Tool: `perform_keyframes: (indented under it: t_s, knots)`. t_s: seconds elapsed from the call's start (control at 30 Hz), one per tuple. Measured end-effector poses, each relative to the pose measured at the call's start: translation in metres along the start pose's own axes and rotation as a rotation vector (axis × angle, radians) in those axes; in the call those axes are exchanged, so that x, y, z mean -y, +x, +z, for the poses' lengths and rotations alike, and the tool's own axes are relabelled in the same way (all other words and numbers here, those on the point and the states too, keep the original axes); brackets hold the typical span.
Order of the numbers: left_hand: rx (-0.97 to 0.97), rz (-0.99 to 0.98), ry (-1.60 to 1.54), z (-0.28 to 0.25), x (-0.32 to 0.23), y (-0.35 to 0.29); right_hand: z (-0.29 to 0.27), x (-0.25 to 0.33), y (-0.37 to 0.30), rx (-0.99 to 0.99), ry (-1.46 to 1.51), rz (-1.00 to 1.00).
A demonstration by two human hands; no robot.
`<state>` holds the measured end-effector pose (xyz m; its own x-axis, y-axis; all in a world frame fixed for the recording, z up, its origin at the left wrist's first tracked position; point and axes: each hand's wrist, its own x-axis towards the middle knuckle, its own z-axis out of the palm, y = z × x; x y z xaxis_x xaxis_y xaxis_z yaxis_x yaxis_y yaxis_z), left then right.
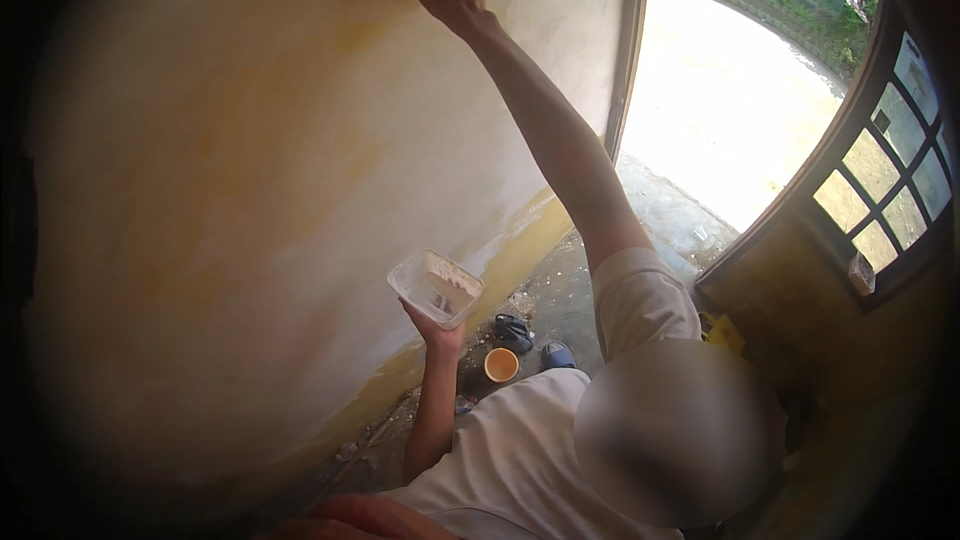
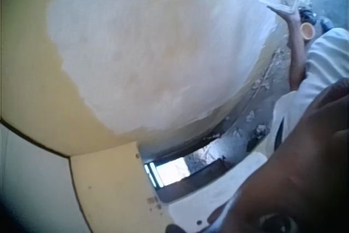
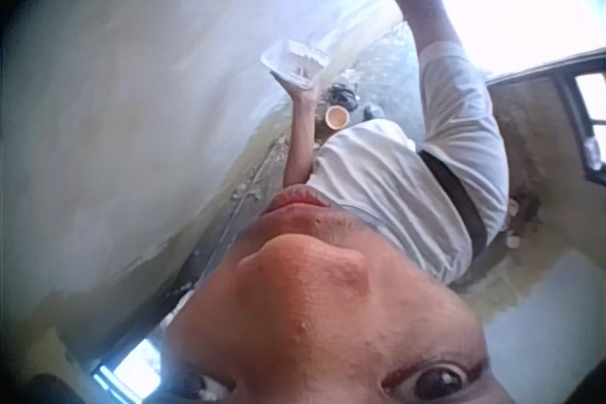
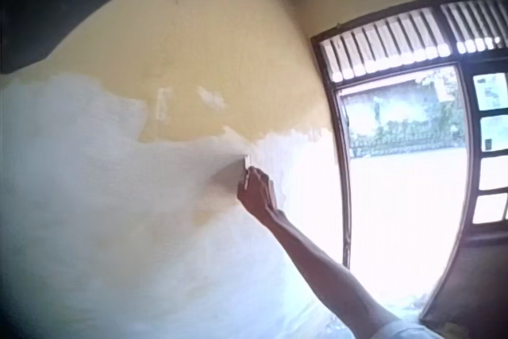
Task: The person applies plaster to a wall using a scraper, picking up more material from a container as needed.
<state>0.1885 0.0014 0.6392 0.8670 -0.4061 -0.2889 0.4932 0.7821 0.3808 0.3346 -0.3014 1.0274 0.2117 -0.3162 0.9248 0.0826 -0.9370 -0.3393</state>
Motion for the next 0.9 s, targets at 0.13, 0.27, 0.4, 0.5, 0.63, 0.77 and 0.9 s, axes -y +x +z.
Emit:
perform_keyframes:
  t_s: [0.13,0.27,0.4,0.5,0.63,0.77,0.9]
  knots:
    - [-0.008,0.029,0.041,-0.020,-0.013,-0.019,0.044,0.145,-0.050,0.024,0.075,-0.323]
    - [-0.027,0.068,0.081,-0.040,-0.022,-0.030,0.022,0.201,-0.122,0.038,0.293,-0.412]
    - [-0.040,0.034,0.063,-0.047,-0.026,-0.038,0.009,0.151,-0.164,0.119,0.520,-0.099]
    - [-0.044,-0.017,0.013,-0.049,-0.026,-0.037,-0.009,0.087,-0.169,0.029,0.462,0.199]
    - [-0.060,-0.045,-0.025,-0.059,-0.021,-0.024,-0.023,-0.009,-0.133,0.001,0.256,0.347]
    - [-0.098,-0.043,-0.018,-0.047,-0.019,-0.025,-0.016,-0.072,-0.062,-0.088,0.164,0.428]
    - [-0.102,0.032,-0.037,-0.053,-0.026,-0.038,0.009,-0.044,-0.023,-0.145,0.132,0.419]
